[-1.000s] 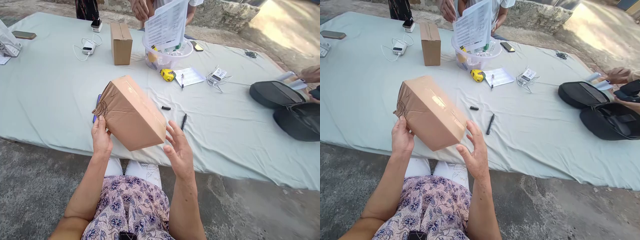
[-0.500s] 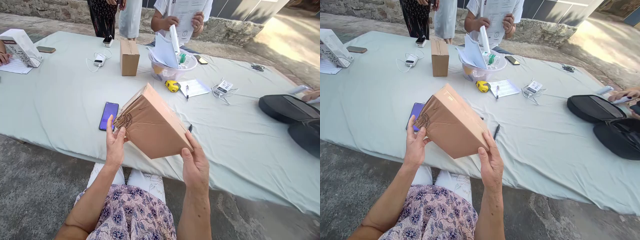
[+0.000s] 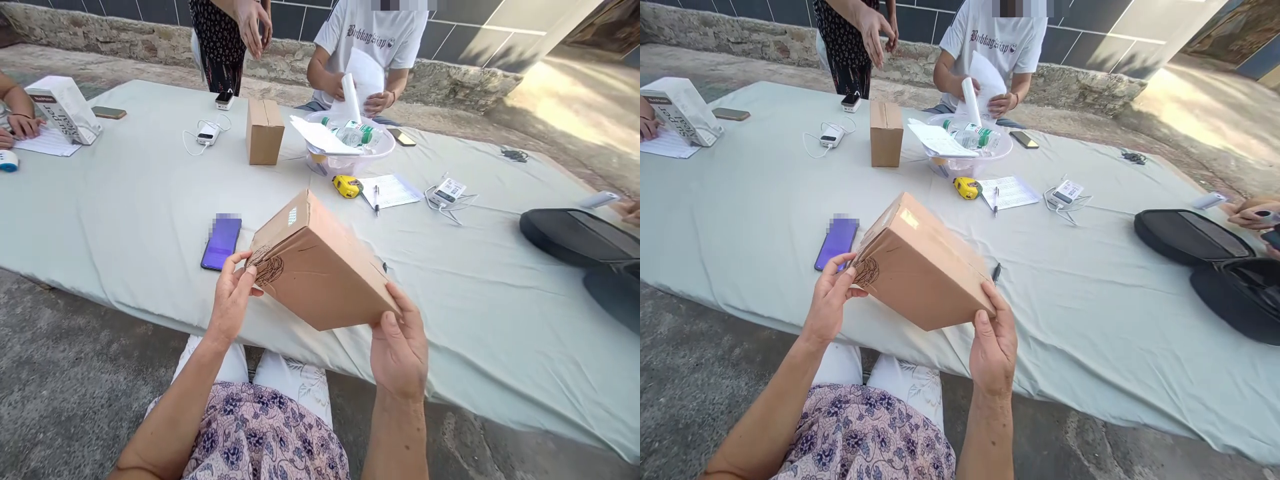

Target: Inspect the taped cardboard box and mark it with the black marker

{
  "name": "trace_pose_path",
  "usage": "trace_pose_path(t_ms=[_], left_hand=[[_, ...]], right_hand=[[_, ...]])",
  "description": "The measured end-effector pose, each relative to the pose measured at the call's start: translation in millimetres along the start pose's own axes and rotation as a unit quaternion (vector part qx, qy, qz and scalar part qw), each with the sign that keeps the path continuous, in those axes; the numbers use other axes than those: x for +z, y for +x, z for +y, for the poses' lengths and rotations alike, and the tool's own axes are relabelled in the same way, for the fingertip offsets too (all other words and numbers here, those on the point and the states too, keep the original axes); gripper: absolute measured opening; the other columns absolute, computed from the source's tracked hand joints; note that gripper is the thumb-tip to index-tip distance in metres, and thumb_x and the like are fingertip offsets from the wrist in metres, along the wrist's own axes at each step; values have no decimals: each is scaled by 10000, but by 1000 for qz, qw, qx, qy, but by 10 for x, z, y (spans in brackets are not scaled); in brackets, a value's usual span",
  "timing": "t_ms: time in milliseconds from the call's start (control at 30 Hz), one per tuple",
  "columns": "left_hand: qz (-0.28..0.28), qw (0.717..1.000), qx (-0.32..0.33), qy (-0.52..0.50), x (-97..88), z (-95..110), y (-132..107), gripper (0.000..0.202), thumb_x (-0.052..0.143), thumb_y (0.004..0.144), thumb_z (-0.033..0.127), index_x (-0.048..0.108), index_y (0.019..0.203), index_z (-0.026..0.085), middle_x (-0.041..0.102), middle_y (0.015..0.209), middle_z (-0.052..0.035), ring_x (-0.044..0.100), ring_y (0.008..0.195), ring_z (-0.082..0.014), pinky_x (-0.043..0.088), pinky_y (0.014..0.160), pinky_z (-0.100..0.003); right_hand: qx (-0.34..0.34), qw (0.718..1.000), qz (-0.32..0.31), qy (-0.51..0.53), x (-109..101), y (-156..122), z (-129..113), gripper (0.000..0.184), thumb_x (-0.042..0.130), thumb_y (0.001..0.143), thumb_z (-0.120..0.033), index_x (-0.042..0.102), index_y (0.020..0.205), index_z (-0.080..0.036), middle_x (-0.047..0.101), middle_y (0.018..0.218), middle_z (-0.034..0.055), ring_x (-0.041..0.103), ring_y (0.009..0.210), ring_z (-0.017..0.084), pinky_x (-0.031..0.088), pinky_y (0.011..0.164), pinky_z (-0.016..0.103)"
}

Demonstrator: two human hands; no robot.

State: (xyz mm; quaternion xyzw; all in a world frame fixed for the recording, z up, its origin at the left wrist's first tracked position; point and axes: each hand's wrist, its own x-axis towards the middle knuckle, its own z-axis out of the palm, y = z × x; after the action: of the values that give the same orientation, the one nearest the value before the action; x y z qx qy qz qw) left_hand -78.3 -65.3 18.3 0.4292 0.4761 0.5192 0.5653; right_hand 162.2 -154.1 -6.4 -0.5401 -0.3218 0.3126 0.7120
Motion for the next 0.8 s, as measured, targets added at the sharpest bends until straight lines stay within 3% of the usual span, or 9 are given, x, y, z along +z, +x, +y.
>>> trace_pose_path(t_ms=[133,367,467,800], left_hand=[[0,1000,-10,20,-50,9,34,495,709,826,518,652,1195,192,758,1080,-85,696,957,-206,603,633,-260],[18,993,48,106,-183,-32,95,351,714,838,490,758,1023,195,745,1197,-96,690,1067,-242,624,759,-318],[12,989,61,137,-227,-55,114,321,711,831,491,761,934,191,750,1192,-101,699,1043,-249,630,774,-346],[10,965,111,238,-270,-78,109,281,603,883,455,728,933,208,773,1046,-78,713,852,-213,626,773,-364]], right_hand=[[-21,1000,1,-14,9,6,-1,441,777,872,-523,730,1267,-333,600,1521,57,410,1524,356,213,1277,670],[-55,997,-14,-59,-11,3,3,440,757,888,-536,731,1270,-318,571,1561,69,349,1562,375,170,1278,691],[-58,996,-16,-71,-27,11,17,445,747,891,-538,729,1270,-307,576,1558,78,355,1562,379,177,1281,682],[-77,991,-23,-106,-59,2,47,372,716,931,-493,751,1254,-313,580,1557,86,411,1536,377,257,1263,662]])
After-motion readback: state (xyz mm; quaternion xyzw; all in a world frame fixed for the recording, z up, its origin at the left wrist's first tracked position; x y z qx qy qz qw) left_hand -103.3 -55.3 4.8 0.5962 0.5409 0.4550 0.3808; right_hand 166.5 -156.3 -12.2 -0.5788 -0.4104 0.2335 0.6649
